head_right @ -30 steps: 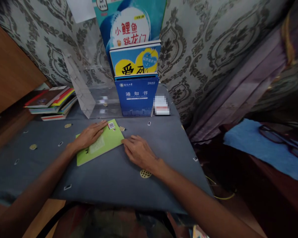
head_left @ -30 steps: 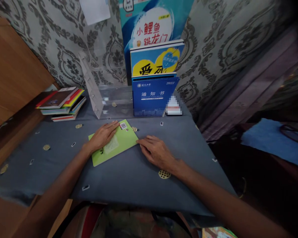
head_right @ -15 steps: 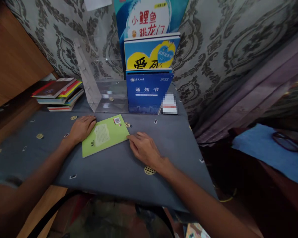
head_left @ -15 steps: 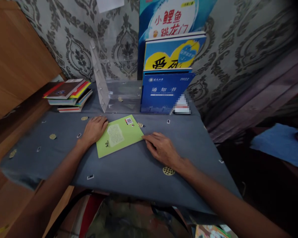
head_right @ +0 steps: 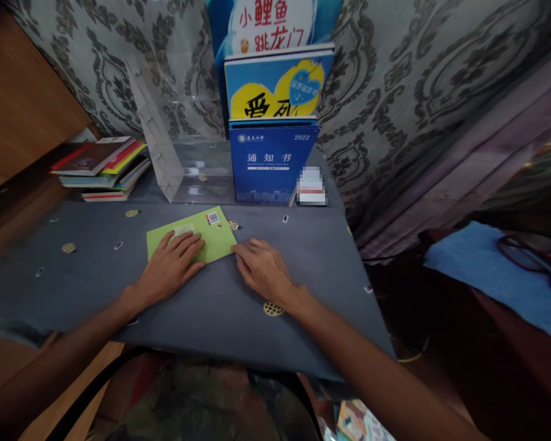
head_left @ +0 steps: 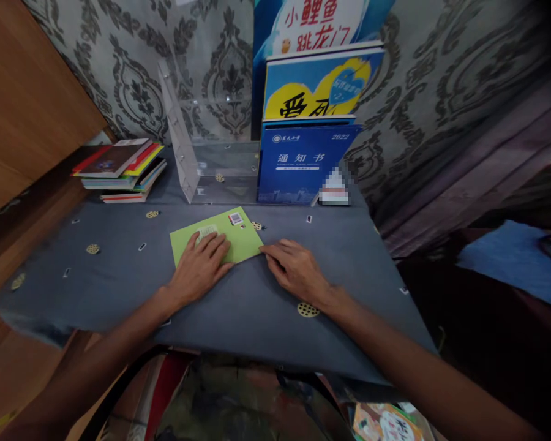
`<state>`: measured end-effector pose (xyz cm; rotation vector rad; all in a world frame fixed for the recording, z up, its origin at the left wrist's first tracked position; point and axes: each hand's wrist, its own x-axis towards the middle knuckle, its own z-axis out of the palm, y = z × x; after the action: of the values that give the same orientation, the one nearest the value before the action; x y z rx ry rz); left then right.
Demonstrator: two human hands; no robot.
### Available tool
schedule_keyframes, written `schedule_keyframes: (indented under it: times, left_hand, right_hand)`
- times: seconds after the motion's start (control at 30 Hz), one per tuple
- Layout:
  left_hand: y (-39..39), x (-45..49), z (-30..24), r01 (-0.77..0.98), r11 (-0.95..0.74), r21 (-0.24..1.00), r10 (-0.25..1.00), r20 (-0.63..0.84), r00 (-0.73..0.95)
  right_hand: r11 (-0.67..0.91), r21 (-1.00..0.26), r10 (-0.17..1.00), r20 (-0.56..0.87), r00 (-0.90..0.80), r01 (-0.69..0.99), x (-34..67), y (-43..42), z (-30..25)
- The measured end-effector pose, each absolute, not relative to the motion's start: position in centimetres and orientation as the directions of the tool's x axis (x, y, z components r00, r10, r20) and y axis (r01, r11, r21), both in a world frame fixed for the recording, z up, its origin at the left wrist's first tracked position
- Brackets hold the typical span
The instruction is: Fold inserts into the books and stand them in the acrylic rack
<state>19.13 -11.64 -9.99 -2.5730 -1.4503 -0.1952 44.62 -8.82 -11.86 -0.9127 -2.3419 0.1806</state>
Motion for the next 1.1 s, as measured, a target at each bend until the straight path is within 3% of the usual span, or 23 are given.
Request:
schedule_keyframes:
  times: [0.23, 0.43, 0.57, 0.7, 0.8, 0.87, 0.93, 1.03, 1.1]
  left_hand:
    - [-8.1, 17.5, -7.8, 0.957, -0.291, 0.015, 0.957, 0.008, 0.291]
    - [-5.0, 16.7, -5.9, 0.970, -0.226, 0.091, 0.964, -0.122, 0.236]
    - [-3.9, 16.4, -5.5, 0.952, -0.120, 0.282, 0.955, -0.231, 0.188]
    - [-4.3, 16.6, -5.3, 0.802, 0.088, 0.591, 0.898, -0.396, 0.194]
    - [-4.5, 16.8, -4.6, 0.715, 0.101, 0.691, 0.880, -0.397, 0.259]
    - [-4.5, 17.0, -3.2, 0.752, -0.063, 0.656, 0.921, -0.252, 0.297]
    - [-5.0, 17.6, -0.9, 0.816, -0.292, 0.499, 0.936, -0.028, 0.352]
    - [-6.8, 19.1, 2.7, 0.856, -0.477, 0.198, 0.871, 0.238, 0.430]
    - [-8.5, 20.1, 4.0, 0.828, -0.558, 0.042, 0.786, 0.346, 0.512]
  right_hand:
    - [0.741, -0.371, 0.669, 0.478, -0.569, 0.559, 44.7, -8.6, -11.9]
    - [0.734, -0.413, 0.678, 0.478, -0.558, 0.539, 44.9, -8.4, -11.9]
    - [0.724, -0.435, 0.690, 0.466, -0.554, 0.535, 44.9, -8.3, -11.8]
    - [0.732, -0.428, 0.681, 0.470, -0.562, 0.530, 44.9, -8.2, -11.6]
    - [0.702, -0.488, 0.712, 0.456, -0.534, 0.518, 45.0, -8.3, -11.5]
    - [0.636, -0.602, 0.768, 0.429, -0.476, 0.482, 45.1, -8.3, -11.5]
    - [0.520, -0.767, 0.839, 0.375, -0.395, 0.376, 45.1, -8.2, -11.3]
    - [0.225, -0.974, 0.935, 0.209, -0.286, 0.024, 45.1, -7.5, -11.0]
    - [0.016, -0.968, 0.956, 0.088, -0.281, -0.249, 45.3, -6.8, -10.6]
